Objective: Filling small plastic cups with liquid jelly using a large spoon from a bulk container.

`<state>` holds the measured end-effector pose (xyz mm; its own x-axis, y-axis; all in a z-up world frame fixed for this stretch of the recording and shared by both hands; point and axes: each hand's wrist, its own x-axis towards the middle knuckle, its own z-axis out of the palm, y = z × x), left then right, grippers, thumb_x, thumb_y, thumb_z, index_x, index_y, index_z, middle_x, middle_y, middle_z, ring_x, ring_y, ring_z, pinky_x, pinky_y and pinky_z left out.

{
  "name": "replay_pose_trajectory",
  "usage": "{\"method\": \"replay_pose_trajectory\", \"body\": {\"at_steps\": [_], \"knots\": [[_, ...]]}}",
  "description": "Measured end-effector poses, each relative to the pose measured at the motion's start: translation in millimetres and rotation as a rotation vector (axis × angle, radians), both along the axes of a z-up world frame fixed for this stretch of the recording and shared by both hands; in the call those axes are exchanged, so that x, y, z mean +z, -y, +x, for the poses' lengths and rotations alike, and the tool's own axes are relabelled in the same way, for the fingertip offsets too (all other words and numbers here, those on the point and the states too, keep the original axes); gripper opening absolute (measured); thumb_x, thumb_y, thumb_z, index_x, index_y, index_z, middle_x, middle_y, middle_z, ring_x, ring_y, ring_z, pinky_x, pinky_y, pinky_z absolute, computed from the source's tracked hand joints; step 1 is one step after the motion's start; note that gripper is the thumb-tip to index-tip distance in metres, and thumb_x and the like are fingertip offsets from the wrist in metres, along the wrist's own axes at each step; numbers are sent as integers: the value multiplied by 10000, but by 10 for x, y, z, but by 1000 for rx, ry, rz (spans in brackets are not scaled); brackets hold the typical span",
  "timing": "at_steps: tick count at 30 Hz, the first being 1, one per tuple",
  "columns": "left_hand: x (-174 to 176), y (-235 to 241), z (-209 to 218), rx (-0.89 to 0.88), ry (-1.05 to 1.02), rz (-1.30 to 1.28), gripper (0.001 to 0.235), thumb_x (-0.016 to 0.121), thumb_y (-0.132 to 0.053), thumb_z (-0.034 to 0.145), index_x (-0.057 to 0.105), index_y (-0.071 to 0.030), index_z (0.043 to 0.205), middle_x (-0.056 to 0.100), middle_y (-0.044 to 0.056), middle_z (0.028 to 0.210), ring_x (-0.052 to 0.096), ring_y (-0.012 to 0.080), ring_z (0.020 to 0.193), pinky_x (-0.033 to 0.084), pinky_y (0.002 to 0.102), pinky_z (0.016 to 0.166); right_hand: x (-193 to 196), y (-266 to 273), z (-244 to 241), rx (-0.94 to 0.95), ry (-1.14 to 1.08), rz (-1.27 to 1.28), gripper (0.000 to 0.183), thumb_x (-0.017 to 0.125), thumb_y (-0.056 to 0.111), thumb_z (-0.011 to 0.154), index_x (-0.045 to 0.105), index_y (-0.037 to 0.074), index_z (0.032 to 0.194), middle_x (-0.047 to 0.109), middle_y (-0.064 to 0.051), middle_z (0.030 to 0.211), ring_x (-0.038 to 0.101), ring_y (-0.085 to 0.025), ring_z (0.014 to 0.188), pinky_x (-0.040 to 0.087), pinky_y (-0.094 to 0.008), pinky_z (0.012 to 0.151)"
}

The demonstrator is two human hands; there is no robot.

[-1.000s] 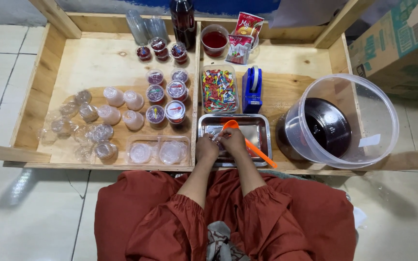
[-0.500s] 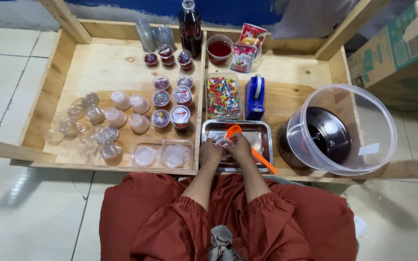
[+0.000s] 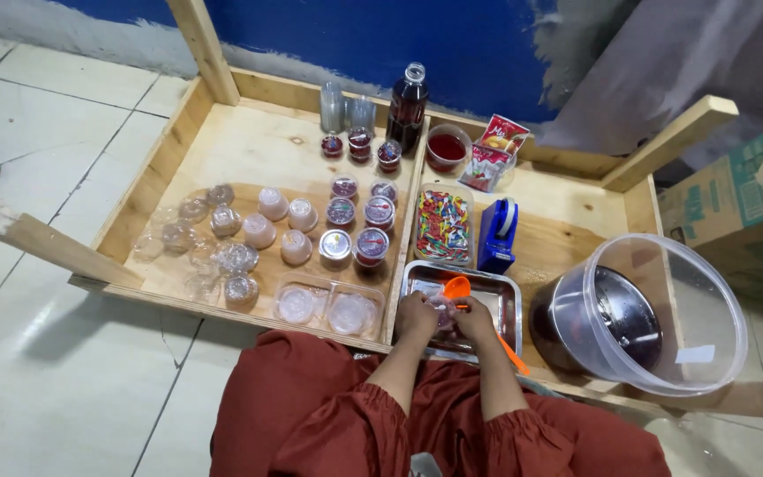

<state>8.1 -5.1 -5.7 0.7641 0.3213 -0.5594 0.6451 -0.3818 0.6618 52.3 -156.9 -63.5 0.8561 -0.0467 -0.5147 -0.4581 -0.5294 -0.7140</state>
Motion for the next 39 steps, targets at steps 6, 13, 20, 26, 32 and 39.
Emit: {"method": "replay_pose_trajectory", "body": {"at_steps": [6,13,20,26,32,39], "knots": [[359,-92,48,13,62,-104,242,507,-262,979,679,-172,1123,650,130,1207,609,361,1249,526,454,1010,387,-45,22,-147,97,180,295,669,-5,906,706,-16,1198,707,-262,831,714,-310,589,662,-432,527],[876,-507,541,-63,204,-133,312,505,-350,956,724,-196,1117,703,119,1214,601,341,1270,519,455,1028,1246,-348,325,-176,205,357,348,632,-14,930,625,-49,1275,584,-205,1008,692,-310,655,647,-395,540],[1047,-1210,1329,-9,333,-108,342,494,-374,926,756,-257,1111,733,51,945,694,271,1066,552,411,967,1738,-1069,1094,-95,303,411,337,637,32,937,632,-33,1267,635,-145,963,692,-233,645,650,-341,549],[1138,-1696,1661,111,349,-116,406,494,-439,911,743,-267,1182,765,43,1040,674,278,1163,530,431,1011,1530,-1694,1840,-55,340,395,294,669,42,920,680,-3,1210,663,-143,888,697,-235,577,661,-373,504],[1112,-1835,1816,92,335,-122,534,472,-471,922,684,-165,1305,690,147,1262,585,350,1294,444,481,1119,1041,-1962,2320,-88,362,331,255,670,36,906,701,-22,1153,660,-150,828,711,-258,534,667,-371,474],[614,-1952,1927,57,334,-162,620,425,-518,994,609,-90,1405,633,202,1373,510,386,1373,368,507,1179,356,-1976,2598,126,410,-324,235,758,302,817,796,349,1044,767,70,913,729,-211,1023,581,-395,947]]}}
